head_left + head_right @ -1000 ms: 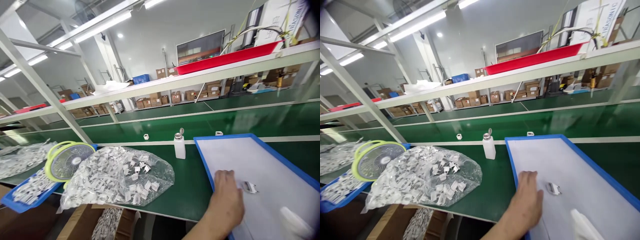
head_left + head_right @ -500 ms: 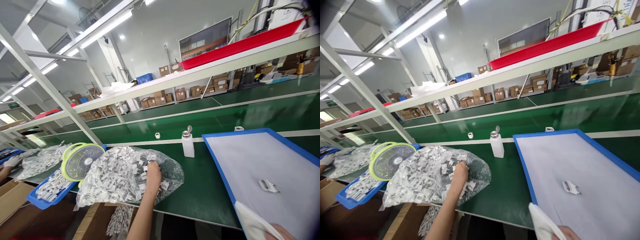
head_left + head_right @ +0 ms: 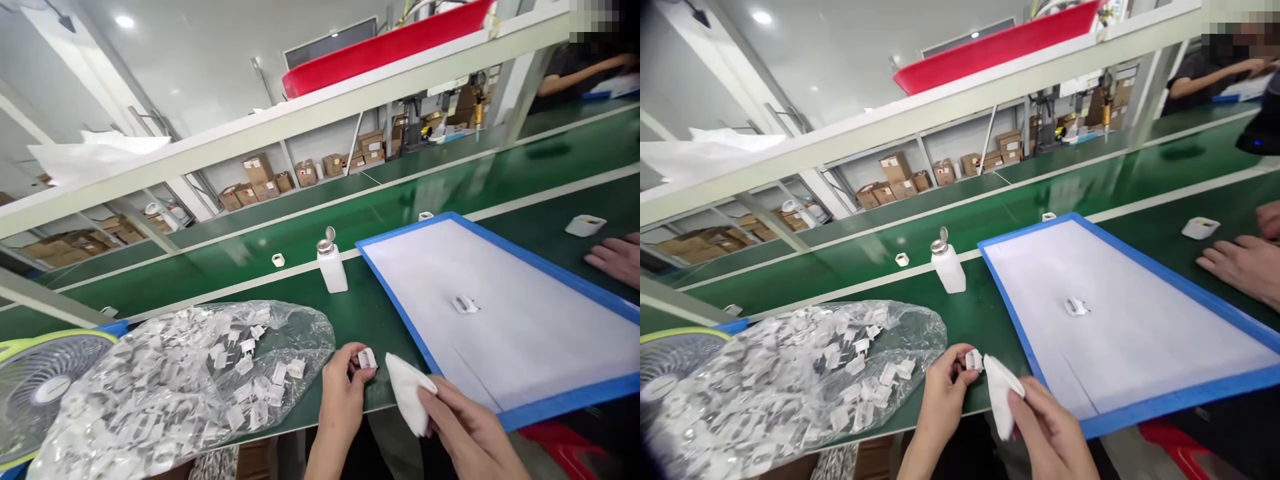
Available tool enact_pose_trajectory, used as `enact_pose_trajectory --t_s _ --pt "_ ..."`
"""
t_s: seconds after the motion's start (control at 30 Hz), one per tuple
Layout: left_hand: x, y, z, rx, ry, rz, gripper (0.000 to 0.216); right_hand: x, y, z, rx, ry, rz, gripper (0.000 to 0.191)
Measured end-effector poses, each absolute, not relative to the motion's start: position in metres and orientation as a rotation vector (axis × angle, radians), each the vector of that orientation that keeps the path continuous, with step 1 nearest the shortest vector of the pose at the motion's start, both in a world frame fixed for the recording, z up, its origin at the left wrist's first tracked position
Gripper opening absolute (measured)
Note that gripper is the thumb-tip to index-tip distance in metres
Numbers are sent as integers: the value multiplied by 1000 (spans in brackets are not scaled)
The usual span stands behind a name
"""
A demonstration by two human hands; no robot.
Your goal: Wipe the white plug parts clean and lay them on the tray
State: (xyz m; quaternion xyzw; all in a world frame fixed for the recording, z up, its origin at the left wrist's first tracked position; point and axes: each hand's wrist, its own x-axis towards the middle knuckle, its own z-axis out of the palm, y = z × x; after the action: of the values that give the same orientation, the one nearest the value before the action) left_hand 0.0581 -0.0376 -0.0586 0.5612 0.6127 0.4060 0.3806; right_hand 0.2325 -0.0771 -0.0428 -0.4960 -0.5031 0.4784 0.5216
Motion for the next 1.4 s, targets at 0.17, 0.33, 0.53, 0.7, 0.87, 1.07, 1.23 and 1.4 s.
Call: enact_pose_trajectory --t_s 0.17,0.33,0.53,0.7,0.87,1.07,1.23,1.4 --pt "42 -39 -62 1784 1672 965 34 213 -55 -45 -1248 -1396 600 26" --pt "36 -38 -60 1858 1614 868 41 193 -36 -62 -1274 -1767 655 27" --pt "41 -39 -67 1882 1702 846 43 190 -47 -79 -1195 -1942 657 26" --pt "37 -40 -67 1924 1641 829 44 199 -61 -85 -1053 -2083 585 27" --pt "30 -41 -58 1994 1585 616 47 206 -65 -91 -957 -2119 653 28" --pt "36 -41 -54 2076 1618 635 39 204 -62 -96 -984 -2019 719 31" --pt "44 -43 -61 2136 1681 734 41 196 -44 -85 -1133 -1987 773 29" --pt "53 -43 -72 2160 1699 1031 41 192 -27 -74 -1284 -1948 889 29"
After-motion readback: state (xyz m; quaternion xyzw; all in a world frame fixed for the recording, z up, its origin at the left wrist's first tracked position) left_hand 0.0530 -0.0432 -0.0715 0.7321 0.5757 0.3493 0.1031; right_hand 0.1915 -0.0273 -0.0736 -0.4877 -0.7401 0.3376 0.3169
